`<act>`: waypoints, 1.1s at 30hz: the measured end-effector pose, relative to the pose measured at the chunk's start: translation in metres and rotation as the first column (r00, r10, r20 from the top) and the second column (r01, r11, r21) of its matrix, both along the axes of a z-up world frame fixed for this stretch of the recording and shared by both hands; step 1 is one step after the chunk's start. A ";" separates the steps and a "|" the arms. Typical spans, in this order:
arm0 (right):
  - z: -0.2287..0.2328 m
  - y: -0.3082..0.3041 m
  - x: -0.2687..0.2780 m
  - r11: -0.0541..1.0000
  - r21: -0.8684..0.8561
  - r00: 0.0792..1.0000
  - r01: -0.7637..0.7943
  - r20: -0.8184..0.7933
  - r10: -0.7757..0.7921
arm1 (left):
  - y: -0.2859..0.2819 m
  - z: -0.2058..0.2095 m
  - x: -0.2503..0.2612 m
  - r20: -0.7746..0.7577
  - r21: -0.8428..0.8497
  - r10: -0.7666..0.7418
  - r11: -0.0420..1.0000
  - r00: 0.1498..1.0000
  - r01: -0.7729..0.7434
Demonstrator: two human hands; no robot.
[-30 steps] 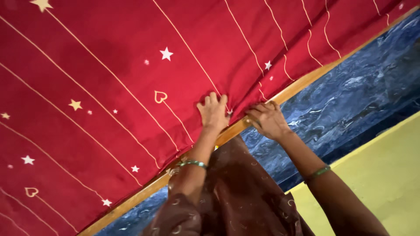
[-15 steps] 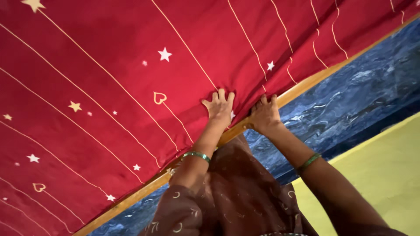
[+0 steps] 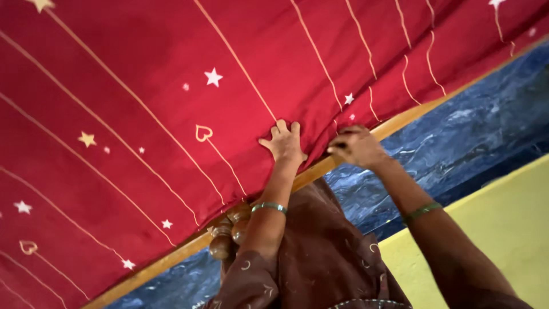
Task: The person spreads a red patterned sheet over a wooden bed frame, smoothing it out and tucking the edges under the mattress. The person adjusts the sheet along the sides and corners to ensure it is flat and properly aligned.
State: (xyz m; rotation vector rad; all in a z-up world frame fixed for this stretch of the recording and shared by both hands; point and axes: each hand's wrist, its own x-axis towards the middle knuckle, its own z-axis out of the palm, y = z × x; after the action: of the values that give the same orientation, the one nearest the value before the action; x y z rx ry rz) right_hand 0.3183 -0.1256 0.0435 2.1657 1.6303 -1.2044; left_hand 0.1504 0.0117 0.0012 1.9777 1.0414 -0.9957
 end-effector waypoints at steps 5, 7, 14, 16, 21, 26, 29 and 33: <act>0.001 -0.019 0.044 0.989 0.143 0.961 -0.028 0.276 -0.013 | 0.006 0.015 0.007 -0.052 -0.020 -0.039 0.999 0.998 0.038; -0.001 0.000 0.056 0.949 0.235 0.946 -0.211 0.293 0.138 | 0.008 0.017 0.008 -0.089 -0.038 -0.052 0.998 0.995 0.049; -0.025 0.013 0.065 0.784 -0.043 0.739 -0.620 0.305 0.601 | 0.003 0.006 0.012 -0.092 0.010 -0.016 1.000 0.996 0.017; -0.021 0.003 0.077 0.826 -0.018 0.799 -0.563 0.241 0.550 | 0.000 0.006 0.011 -0.094 0.027 -0.004 1.000 0.996 0.007; 0.007 -0.030 0.124 0.908 0.075 0.910 -0.412 0.085 0.406 | -0.003 0.015 0.011 -0.051 0.063 0.061 0.996 0.997 -0.058; 0.019 -0.033 0.125 0.956 0.017 0.953 -0.294 0.076 0.292 | -0.028 0.015 0.016 0.116 0.109 0.150 0.981 0.982 -0.163; 0.022 -0.014 0.108 0.897 -0.241 0.911 -0.371 0.094 0.402 | -0.077 0.014 0.021 0.412 0.106 0.073 0.986 0.908 -0.128; 0.025 0.008 0.095 0.800 -0.513 0.918 -0.311 0.054 0.393 | -0.124 0.023 0.041 0.473 0.001 0.166 0.982 0.866 -0.188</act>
State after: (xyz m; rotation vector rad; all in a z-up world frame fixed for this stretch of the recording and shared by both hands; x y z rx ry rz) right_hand 0.4134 -0.1180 0.0680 1.5145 1.3804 -1.1413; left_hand 0.1917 -0.1119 0.0246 1.9791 0.9488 -0.3586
